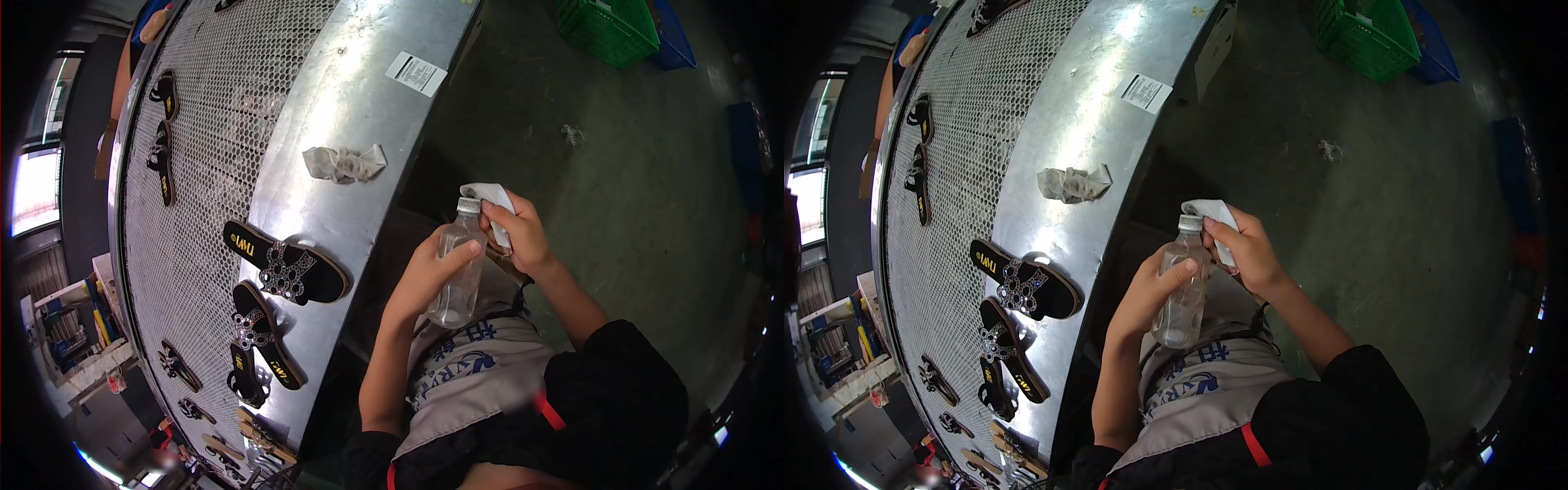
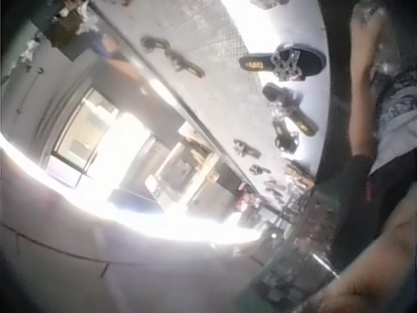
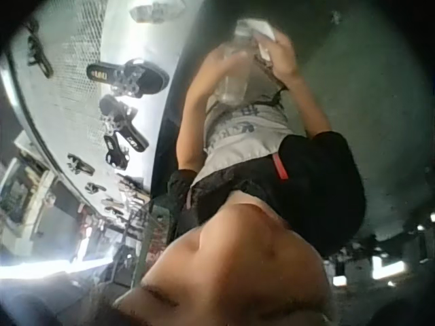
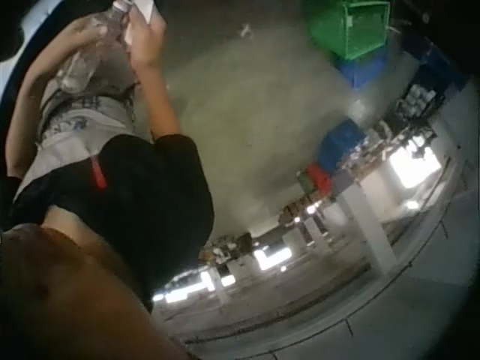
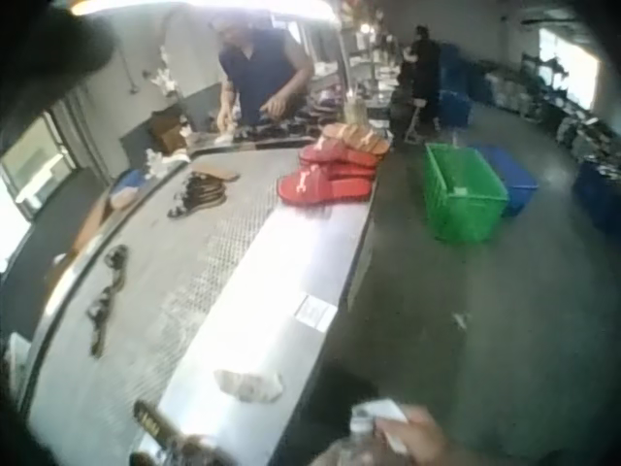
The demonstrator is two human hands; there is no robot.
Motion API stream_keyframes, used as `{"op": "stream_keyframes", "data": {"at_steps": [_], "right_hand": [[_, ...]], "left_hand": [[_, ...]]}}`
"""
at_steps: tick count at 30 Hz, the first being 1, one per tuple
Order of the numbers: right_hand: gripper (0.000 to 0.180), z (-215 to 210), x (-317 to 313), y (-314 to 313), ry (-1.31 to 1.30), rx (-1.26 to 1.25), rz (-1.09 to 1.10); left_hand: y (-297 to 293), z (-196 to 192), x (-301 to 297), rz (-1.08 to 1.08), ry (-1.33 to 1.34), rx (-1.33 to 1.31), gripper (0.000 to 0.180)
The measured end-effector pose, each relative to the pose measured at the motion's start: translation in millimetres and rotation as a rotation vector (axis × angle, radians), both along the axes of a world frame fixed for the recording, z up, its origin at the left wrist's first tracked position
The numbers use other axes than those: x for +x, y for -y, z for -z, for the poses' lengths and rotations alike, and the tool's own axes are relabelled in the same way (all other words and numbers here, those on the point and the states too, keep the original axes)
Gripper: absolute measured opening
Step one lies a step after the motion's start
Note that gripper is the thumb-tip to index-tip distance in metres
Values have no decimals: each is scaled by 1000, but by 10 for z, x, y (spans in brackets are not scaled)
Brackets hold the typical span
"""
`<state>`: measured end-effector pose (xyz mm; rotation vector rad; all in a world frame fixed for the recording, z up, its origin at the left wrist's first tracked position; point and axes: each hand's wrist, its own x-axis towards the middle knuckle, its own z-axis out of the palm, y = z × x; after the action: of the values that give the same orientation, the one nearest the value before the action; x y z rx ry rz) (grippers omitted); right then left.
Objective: Cleaning and inspecting manufactured sandals at an assembly line using a cleaning fluid and cloth.
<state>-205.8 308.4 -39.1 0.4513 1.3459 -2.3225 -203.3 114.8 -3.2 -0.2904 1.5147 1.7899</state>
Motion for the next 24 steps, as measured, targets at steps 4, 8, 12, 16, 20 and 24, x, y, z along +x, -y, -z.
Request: {"op": "stream_keyframes", "data": {"at_steps": [4,8,12,16,20,24], "right_hand": [[25,-84,-109,66,-6,-18,4],[19,-156,-275,80,-107,63,209],[21,28,-319,-158,-165,110,372],[27,192,-258,-111,-261,123,248],[33,277,-152,-21,-247,224,190],[34,314,-71,16,-250,259,130]], "left_hand": [[37,-184,-135,29,63,-3,61],[129,-373,-347,49,-407,-174,82],[83,-607,-903,-174,-1038,-232,97],[213,-579,-1639,-449,-1337,-416,94],[436,-233,-1992,-632,-1270,-570,97],[649,-172,-1864,-556,-1041,-563,104]]}}
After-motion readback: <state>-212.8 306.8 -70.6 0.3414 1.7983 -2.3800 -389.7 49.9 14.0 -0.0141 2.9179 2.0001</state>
